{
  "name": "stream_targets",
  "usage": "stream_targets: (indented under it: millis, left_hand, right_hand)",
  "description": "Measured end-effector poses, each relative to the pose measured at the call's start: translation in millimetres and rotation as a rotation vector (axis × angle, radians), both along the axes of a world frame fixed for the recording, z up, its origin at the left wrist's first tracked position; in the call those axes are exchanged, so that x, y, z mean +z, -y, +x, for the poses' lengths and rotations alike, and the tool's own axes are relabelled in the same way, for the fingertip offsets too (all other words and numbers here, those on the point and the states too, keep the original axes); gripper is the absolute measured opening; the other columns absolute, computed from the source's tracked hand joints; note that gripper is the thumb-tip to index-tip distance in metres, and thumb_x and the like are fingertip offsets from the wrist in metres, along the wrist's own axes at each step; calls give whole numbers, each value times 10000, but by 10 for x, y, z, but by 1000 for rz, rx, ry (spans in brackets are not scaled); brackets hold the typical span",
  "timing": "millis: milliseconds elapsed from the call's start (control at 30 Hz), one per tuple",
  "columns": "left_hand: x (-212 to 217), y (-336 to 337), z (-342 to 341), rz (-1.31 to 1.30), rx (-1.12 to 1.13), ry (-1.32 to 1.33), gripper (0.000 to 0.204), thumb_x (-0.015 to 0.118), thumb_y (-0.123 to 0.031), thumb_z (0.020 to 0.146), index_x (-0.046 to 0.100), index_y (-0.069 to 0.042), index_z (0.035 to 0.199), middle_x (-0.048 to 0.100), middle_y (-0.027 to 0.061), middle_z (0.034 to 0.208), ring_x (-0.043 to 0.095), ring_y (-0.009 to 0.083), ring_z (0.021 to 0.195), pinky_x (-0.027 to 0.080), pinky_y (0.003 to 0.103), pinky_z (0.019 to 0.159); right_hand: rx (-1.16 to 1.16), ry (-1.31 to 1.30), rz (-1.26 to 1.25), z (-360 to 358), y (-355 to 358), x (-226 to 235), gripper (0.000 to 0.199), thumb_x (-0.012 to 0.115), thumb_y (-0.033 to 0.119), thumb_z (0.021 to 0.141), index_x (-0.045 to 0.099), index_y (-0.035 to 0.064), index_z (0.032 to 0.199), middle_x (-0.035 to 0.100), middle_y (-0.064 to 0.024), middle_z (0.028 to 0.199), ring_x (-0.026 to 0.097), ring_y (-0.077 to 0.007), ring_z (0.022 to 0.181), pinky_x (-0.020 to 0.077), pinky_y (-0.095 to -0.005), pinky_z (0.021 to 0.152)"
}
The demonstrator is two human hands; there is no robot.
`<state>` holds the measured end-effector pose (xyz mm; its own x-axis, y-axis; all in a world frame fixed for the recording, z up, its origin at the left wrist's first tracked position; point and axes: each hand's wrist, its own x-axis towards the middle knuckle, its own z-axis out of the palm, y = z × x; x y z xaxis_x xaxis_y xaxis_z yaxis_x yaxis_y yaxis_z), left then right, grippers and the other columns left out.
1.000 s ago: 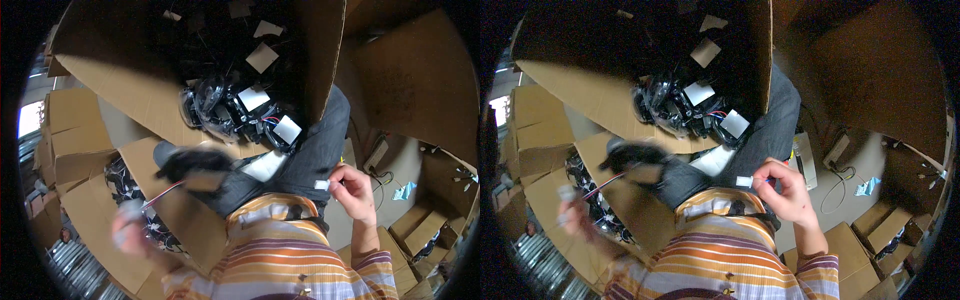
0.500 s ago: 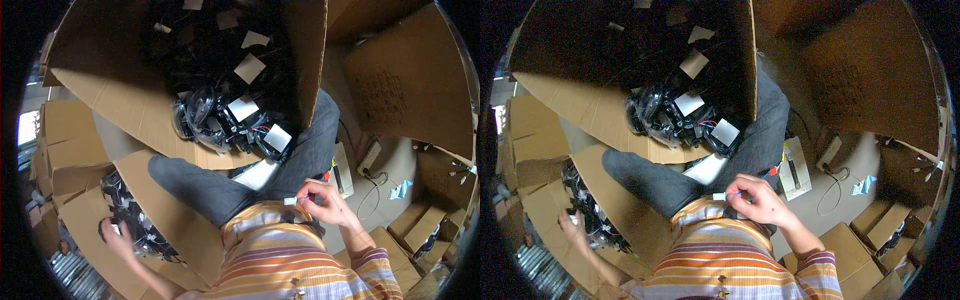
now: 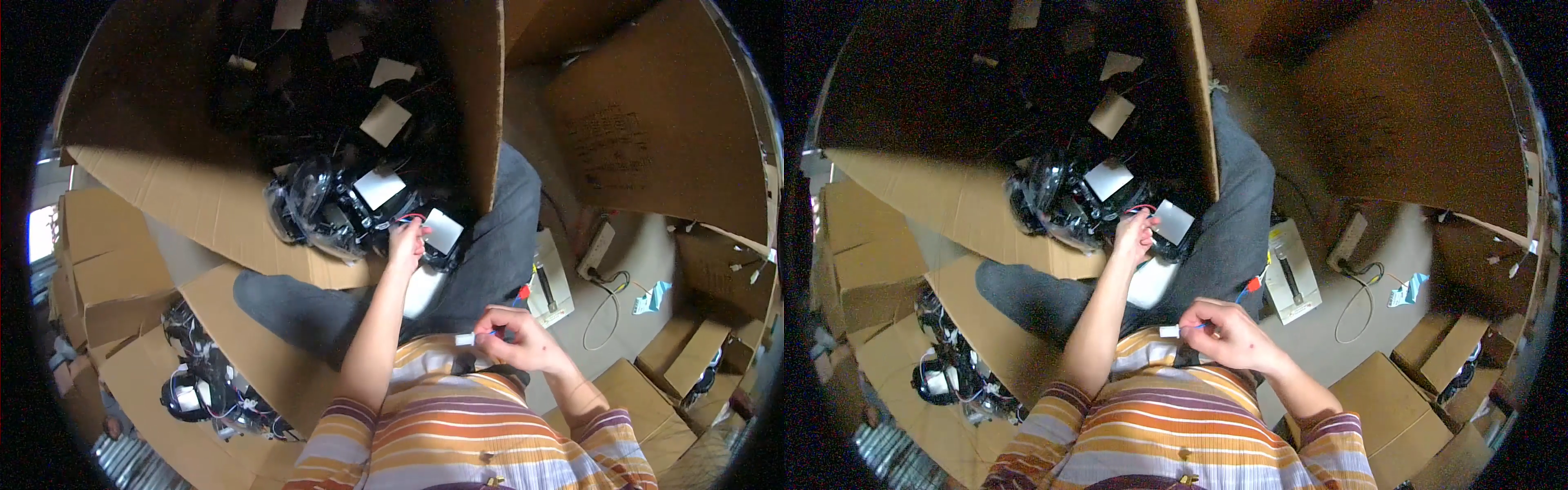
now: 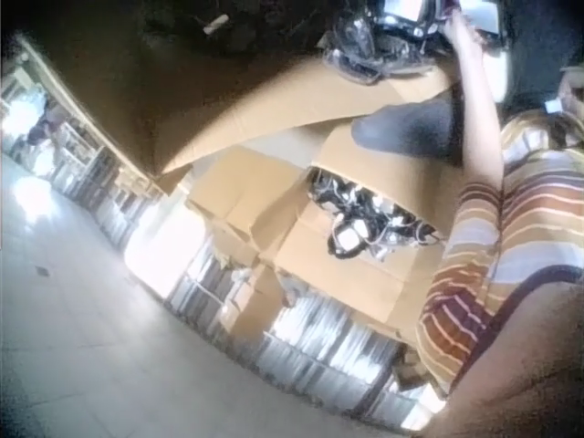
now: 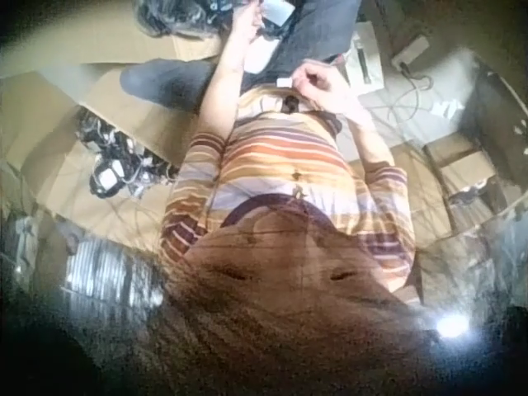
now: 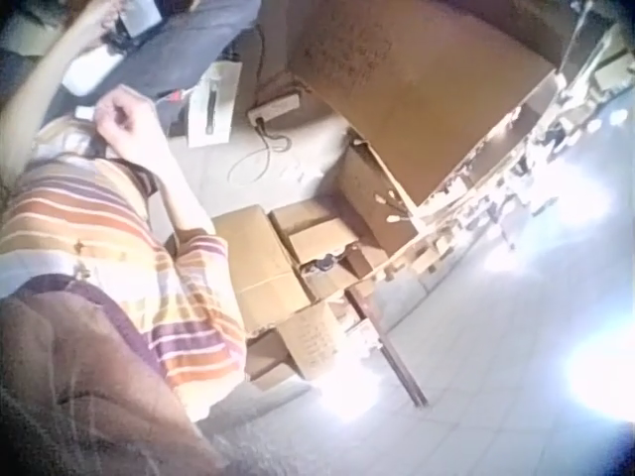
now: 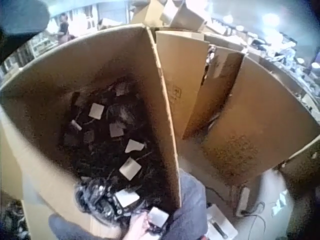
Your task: The person connects and sorts electronic cooling fans, wiring harnesses, and connectors by hand, taking them from large cardboard boxes while sitting on the floor.
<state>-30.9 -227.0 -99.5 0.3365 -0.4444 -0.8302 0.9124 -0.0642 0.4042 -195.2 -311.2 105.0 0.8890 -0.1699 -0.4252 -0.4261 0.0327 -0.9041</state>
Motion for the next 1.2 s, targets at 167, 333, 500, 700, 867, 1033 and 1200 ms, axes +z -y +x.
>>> stream_targets:
  millis: [167, 333, 500, 700, 867, 1033, 1200]
  left_hand:
    - [-434, -42, -15, -213, 177, -109, 158, 561, -191, 724, 521, -67, 813, 472, 27, 617, 358, 81, 440, 276, 191, 371]
    - [459, -162, 46, 193, -327, 466, 359, 418, -360, 810, 548, -34, 732, 489, 14, 600, 401, 68, 510, 327, 205, 485]
    - [931, -349, -75, 7, -323, 1068, 351, 318, -275, 860, 477, -5, 701, 511, 79, 693, 462, 152, 676, 356, 262, 679]
    - [1521, -597, 12, -149, -132, 889, 276, 347, -238, 854, 439, 6, 943, 387, -24, 552, 264, 6, 446, 180, 136, 393]
    - [1611, -1048, -3, -131, -65, 708, 326, 365, -254, 849, 444, 43, 958, 389, -29, 577, 316, 2, 477, 214, 127, 386]
    - [1725, -1004, -92, -188, -395, 632, 278, 367, -186, 842, 487, 49, 930, 498, 12, 646, 395, 34, 538, 339, 163, 495]
    - [1777, -993, -145, -257, -543, 749, 317, 332, -204, 856, 460, 25, 1033, 477, -13, 674, 318, 16, 530, 267, 137, 486]
  right_hand:
    - [51, 107, -5, -11, -38, -127, 103, 491, 111, 711, 501, 12, 739, 508, -83, 686, 510, -177, 642, 408, -283, 595]
    - [70, 87, 21, -46, -11, -160, 110, 467, 112, 727, 475, 3, 725, 456, -43, 635, 432, -106, 577, 369, -247, 535]
    - [23, 134, -29, -10, -29, -122, 131, 458, 118, 729, 430, -2, 685, 421, -38, 592, 390, -105, 539, 343, -251, 509]
    - [39, 128, -76, 2, -90, -53, 130, 458, 115, 728, 423, 2, 674, 421, -43, 591, 389, -123, 535, 338, -260, 506]
    - [145, 172, -34, 3, -189, -41, 139, 459, 128, 742, 471, -9, 718, 476, -72, 643, 464, -131, 593, 378, -260, 550]
    - [99, 64, -40, 22, -189, 122, 111, 486, 113, 728, 508, 5, 741, 507, -85, 672, 515, -183, 639, 408, -280, 562]
    - [108, 57, -34, 193, -155, 185, 71, 515, 80, 720, 508, 11, 735, 498, -62, 679, 504, -146, 617, 398, -241, 509]
